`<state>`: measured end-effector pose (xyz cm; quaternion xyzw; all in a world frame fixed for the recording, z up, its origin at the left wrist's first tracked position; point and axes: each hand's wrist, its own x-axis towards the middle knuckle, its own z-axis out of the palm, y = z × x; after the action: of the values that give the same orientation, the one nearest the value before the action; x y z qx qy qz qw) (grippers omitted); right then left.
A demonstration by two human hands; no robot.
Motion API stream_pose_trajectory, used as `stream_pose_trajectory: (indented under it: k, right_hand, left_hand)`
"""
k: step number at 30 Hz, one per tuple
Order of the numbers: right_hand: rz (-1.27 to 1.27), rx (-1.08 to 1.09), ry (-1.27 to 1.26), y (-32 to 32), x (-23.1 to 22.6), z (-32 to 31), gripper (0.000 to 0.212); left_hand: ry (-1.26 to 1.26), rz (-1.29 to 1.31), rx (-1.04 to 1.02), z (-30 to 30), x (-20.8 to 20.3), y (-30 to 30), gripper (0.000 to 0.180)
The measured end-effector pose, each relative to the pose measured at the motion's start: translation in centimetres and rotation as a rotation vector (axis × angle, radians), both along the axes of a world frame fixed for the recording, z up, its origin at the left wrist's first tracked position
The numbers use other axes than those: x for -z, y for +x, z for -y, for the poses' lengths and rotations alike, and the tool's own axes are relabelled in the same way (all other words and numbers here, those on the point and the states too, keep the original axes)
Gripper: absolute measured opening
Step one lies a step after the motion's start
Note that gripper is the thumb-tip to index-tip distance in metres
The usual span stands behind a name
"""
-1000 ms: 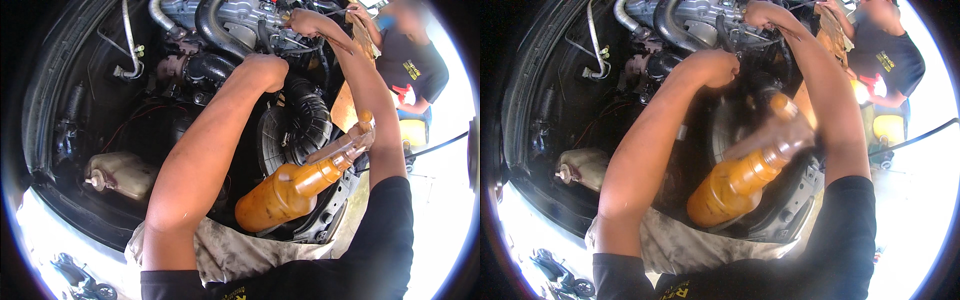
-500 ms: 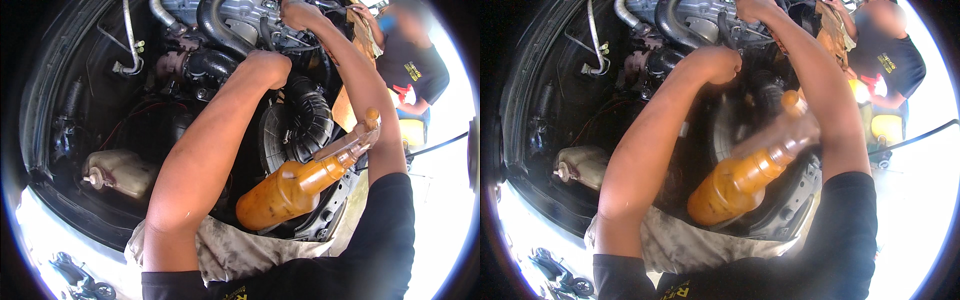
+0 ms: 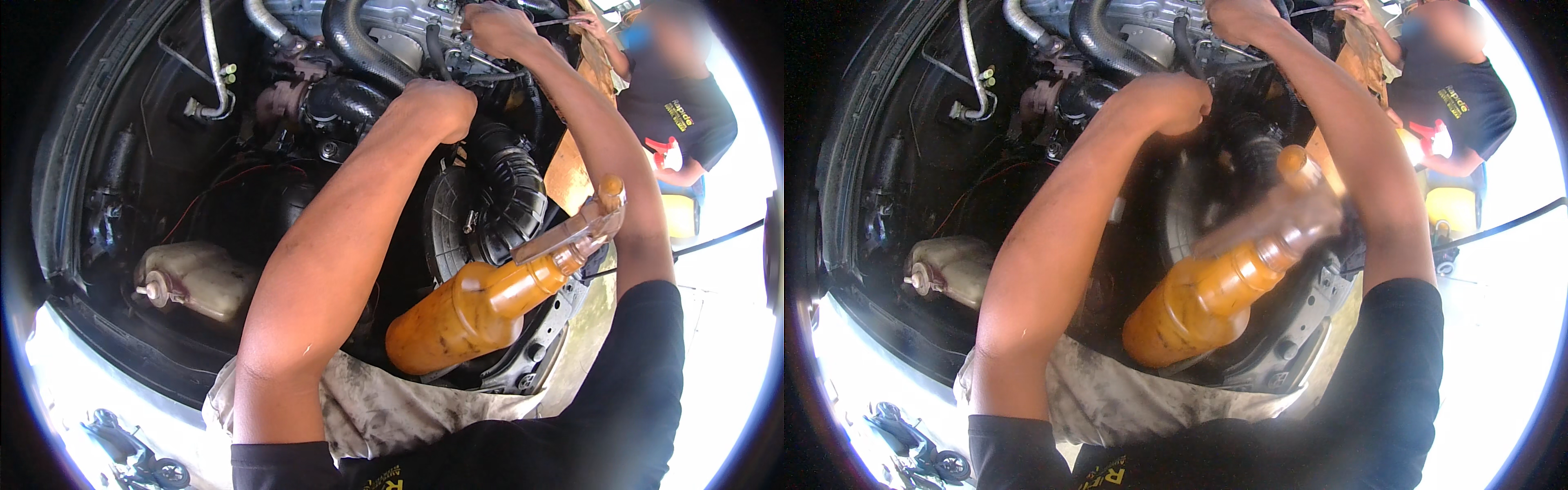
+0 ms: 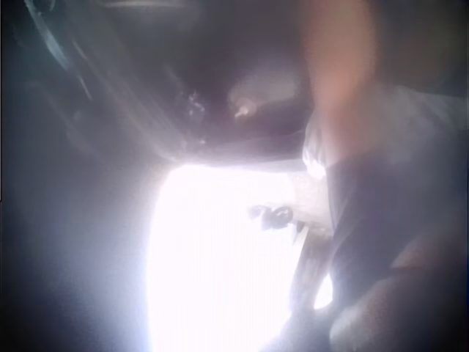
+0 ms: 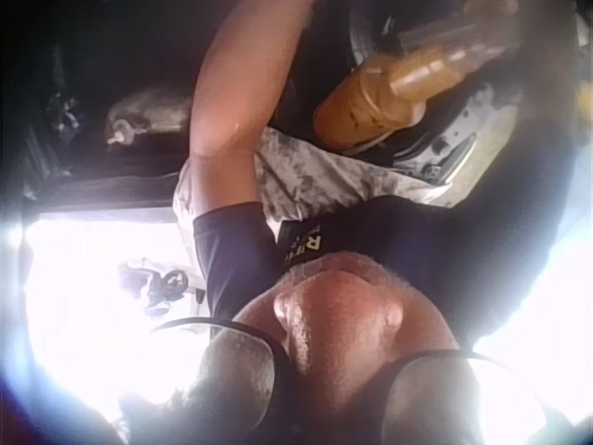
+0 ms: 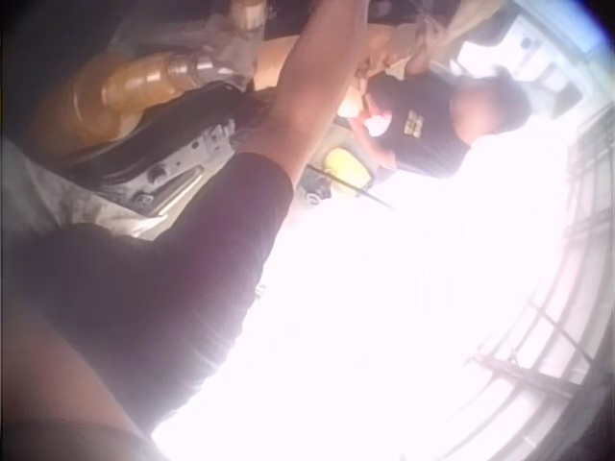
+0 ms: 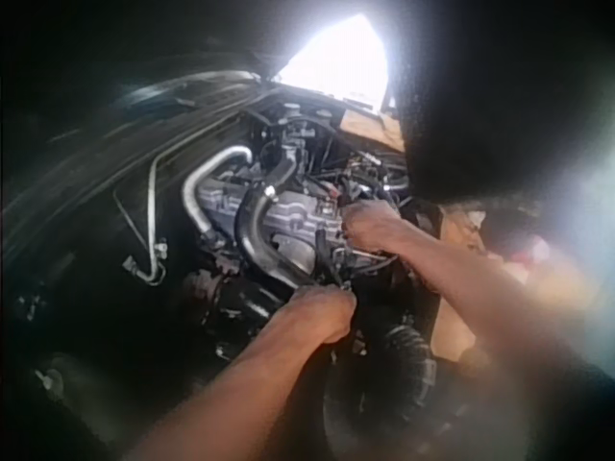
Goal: The person places a rag over the front of the car, then pulls out the engine dipstick, wipes it with a cloth, reinserts it, and pulls it out again to check the oil level. The person holds the dipstick to inspect the oil residue.
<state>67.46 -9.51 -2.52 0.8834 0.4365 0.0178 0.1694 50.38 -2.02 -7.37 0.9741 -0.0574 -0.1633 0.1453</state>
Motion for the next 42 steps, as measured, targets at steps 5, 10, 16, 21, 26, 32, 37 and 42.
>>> stream_pose_trajectory:
  k: [5,10,16,21,26,32,37,42]
  right_hand:
    - [0.008,-0.017,0.001,-0.2,0.4,0.4,0.026]
    - [-0.043,-0.049,0.031,0.6,0.4,1.7,0.027]
    - [0.026,-0.079,-0.037,0.2,0.3,0.9,0.029]
    - [-0.017,-0.03,-0.022,-0.2,0.4,0.3,0.03]
    - [-0.002,-0.161,0.006,1.3,0.8,1.8,0.029]
    - [0.009,0.016,0.025,-0.7,0.4,0.7,0.025]
    - [0.08,-0.053,0.035,0.4,2.3,1.1,0.034]
    - [0.034,-0.066,0.011,0.6,3.9,1.0,0.034]
  left_hand:
    - [0.001,-0.04,-0.013,0.2,-0.7,-0.1,0.034]
    - [0.006,-0.054,-0.002,0.6,-1.0,0.2,0.034]
    - [0.003,-0.026,-0.007,0.1,-0.5,-0.2,0.033]
    - [0.014,-0.019,-0.015,0.1,-0.2,-0.2,0.033]
    - [0.006,-0.029,-0.005,0.7,-0.5,0.1,0.034]
    - [0.013,-0.023,-0.002,0.2,-0.3,0.1,0.033]
    - [0.01,-0.024,0.01,0.6,-0.5,0.3,0.03]
    - [-0.006,-0.054,-0.021,0.1,-0.5,0.2,0.028]
